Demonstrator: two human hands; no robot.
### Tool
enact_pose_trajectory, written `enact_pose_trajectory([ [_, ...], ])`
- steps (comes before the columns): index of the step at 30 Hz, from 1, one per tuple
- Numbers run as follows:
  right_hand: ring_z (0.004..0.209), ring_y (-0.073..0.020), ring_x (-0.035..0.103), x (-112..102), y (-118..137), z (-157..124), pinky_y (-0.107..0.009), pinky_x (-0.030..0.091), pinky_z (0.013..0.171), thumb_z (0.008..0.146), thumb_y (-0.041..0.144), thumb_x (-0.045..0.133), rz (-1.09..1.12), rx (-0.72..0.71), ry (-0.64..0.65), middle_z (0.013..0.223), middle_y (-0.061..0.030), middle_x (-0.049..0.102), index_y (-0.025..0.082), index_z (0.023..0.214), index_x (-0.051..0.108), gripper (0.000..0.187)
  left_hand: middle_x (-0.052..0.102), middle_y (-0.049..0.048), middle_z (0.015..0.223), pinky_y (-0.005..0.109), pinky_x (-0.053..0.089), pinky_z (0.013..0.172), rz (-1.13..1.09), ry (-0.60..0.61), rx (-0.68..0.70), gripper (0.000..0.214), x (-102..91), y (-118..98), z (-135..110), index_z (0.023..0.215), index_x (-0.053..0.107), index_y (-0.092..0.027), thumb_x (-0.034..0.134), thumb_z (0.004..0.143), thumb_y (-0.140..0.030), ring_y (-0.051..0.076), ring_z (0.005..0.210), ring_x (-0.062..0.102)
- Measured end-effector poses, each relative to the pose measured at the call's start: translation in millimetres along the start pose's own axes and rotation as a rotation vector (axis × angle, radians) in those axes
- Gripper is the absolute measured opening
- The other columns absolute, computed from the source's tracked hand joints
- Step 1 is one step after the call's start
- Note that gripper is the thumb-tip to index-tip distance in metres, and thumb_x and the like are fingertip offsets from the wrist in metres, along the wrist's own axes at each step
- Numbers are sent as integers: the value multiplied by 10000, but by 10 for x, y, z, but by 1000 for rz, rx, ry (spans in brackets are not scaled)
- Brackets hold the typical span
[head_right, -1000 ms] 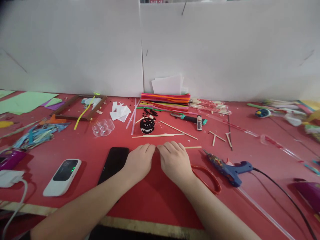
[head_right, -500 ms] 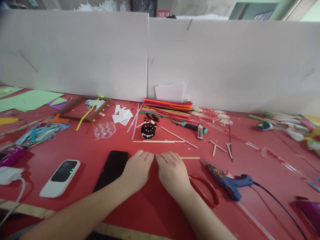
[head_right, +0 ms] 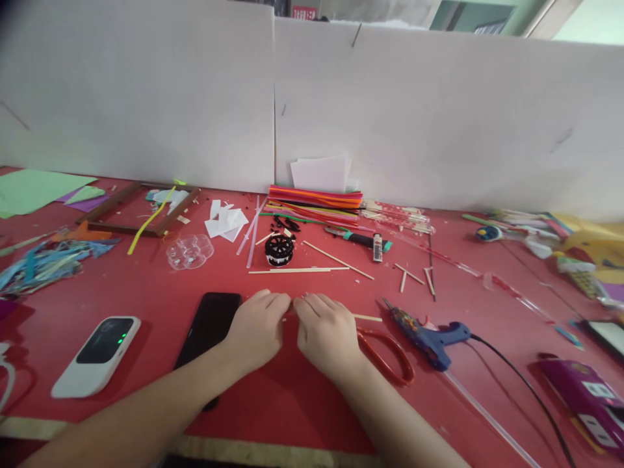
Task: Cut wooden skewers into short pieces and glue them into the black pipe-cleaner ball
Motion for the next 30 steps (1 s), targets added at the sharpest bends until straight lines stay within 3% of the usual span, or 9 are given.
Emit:
enact_pose_trajectory([
  [6,697,-185,583,-26,-39,58,-303,439,666,927,120,475,56,-11,-33,764,-56,681,166,942,683,214,693,70,880,369,486,736,-148,-77,-45,238,-139,34,-10,949,613,-183,392,927,-98,231,828,596],
  [9,771,-185,617,-55,-40,57,-306,497,717,938,137,515,164,13,-96,875,-68,703,169,1132,644,235,712,48,930,342,512,773,-630,-173,-140,182,-178,77,9,1020,624,-206,461,985,-278,193,851,638],
  [11,828,-184,635,-95,-29,41,-313,525,746,925,106,526,275,42,-161,929,-69,693,199,1178,630,289,707,47,972,315,535,738,-978,-184,-222,210,-154,103,33,1068,600,-208,595,922,-359,168,819,650],
  [14,893,-185,638,-174,-23,18,-331,548,761,928,110,527,449,103,-201,997,-74,642,248,1160,665,303,680,71,1082,297,556,748,-1294,-129,-254,377,-109,110,55,1095,574,-200,754,791,-330,157,863,655],
  [20,1100,-227,541,-242,-66,-22,-435,519,934,996,412,472,776,122,-101,1095,-89,570,298,1127,735,315,636,114,1292,375,524,963,-1533,113,-66,513,-156,-16,-10,1205,553,-240,800,774,-367,243,1197,624],
  [21,1124,-233,524,-229,-71,-26,-455,501,964,999,440,453,786,127,-94,1107,-92,574,301,1115,743,342,655,112,1256,367,535,939,-1540,154,-42,509,-167,-44,-25,1205,558,-235,792,781,-389,239,1163,644],
  [23,1145,-241,523,-186,-78,-26,-469,491,980,990,476,456,823,154,-78,1135,-99,583,297,1090,756,364,712,76,1033,301,569,753,-1501,223,-52,410,-168,-81,-48,1169,583,-212,714,849,-433,173,870,711],
  [26,954,-187,618,-116,-112,-7,-367,563,826,960,460,547,1003,317,-111,1019,-63,620,304,1131,726,293,648,-12,725,230,463,511,-1243,147,-121,254,-150,-46,-70,1062,613,-196,518,976,-415,86,506,554],
  [30,619,-96,603,-84,-202,-5,-208,535,588,908,341,661,1130,590,-264,711,39,625,284,1032,704,143,692,23,839,293,499,710,-647,-119,-28,180,-165,64,-77,1051,608,-200,439,1005,-239,152,752,644],
])
Point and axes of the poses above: each hand's wrist, its own z-axis towards the middle knuckle, its own x-axis out of the palm, y = z × x, the point moved 2 cm from there along z, towards the middle knuckle
